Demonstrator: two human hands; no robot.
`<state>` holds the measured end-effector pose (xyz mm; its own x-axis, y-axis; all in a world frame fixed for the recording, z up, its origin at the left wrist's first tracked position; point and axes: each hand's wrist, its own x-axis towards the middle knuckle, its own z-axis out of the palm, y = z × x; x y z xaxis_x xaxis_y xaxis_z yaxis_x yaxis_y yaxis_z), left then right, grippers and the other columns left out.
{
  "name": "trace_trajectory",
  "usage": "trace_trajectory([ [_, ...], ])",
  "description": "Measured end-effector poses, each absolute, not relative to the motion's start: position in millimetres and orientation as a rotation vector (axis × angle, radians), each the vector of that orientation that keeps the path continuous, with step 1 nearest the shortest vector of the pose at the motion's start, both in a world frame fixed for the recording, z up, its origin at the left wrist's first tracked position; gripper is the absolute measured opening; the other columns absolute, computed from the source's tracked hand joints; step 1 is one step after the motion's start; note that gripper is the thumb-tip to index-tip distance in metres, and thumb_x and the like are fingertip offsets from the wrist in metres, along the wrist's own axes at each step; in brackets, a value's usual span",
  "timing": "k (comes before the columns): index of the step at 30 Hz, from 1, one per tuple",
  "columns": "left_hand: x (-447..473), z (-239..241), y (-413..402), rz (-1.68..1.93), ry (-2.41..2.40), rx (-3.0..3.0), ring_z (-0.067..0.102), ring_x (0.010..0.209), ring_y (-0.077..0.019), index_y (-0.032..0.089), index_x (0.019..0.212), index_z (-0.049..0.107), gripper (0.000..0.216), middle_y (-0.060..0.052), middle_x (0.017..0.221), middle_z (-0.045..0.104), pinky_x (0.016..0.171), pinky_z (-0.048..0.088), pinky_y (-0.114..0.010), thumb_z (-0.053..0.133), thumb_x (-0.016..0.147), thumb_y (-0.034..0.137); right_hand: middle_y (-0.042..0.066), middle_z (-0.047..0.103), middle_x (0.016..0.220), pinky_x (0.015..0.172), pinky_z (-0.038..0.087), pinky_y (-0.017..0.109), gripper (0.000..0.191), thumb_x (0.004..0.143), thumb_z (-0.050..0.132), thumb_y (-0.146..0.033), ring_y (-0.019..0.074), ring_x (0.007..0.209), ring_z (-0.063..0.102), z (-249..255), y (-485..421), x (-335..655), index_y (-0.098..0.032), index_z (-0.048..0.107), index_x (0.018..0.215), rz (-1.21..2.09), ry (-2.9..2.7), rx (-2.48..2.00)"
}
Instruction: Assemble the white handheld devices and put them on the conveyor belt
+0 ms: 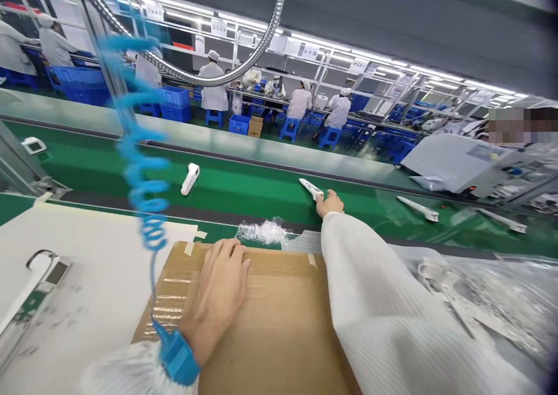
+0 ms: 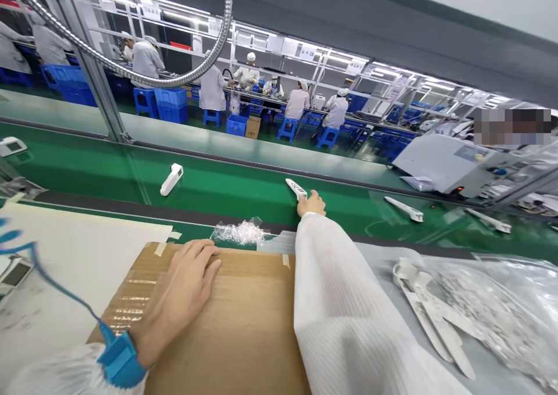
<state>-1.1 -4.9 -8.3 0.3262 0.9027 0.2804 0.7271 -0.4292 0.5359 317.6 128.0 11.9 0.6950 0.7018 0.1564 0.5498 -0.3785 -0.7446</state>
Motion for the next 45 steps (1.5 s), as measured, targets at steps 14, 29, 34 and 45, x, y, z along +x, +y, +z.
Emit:
trace_trajectory([
  [14,-3,18,-11,1.435,1.354,2.143,0.036,0.139,-0.0255,0.013,0.145,0.037,0.051,-0.014,0.149,0.042,0.115,0.03,-0.043,0.046,0.099,0.032,0.004,0.069,0.101,0.088,0.052,0.036,0.041,0.089,0.06,-0.044,0.0173,0.084,0.065,70,23,244,-0.023,0.059,0.125,0.932,-1.644,-1.314],
  [29,-5,31,-23,0.72,1.344,2.013,0.064,0.079,-0.0223,0.028,0.097,0.07,0.029,-0.002,0.087,0.072,0.064,0.033,-0.029,0.043,0.098,0.039,0.0,0.07,0.091,0.084,0.03,0.038,0.014,0.095,0.057,-0.019,0.0162,0.082,0.056,48,-45,179,-0.023,0.063,0.084,-0.509,-2.089,-1.359],
  [34,-8,22,-6,0.817,1.641,1.712,0.065,0.081,-0.0243,0.022,0.087,0.069,0.031,-0.006,0.081,0.073,0.066,0.035,-0.029,0.045,0.096,0.04,-0.001,0.068,0.089,0.09,0.03,0.036,0.014,0.096,0.052,-0.015,0.0154,0.085,0.056,41,-28,170,-0.021,0.057,0.084,-0.191,-2.198,-1.375],
  [45,-18,19,-1,0.923,1.53,1.485,0.061,0.066,-0.0211,0.021,0.084,0.068,0.043,-0.001,0.063,0.065,0.063,0.039,-0.03,0.045,0.091,0.057,0.005,0.068,0.114,0.09,0.039,0.035,0.016,0.092,0.053,-0.022,0.0193,0.1,0.061,39,-16,227,-0.024,0.063,0.104,0.1,-2.036,-1.985],
])
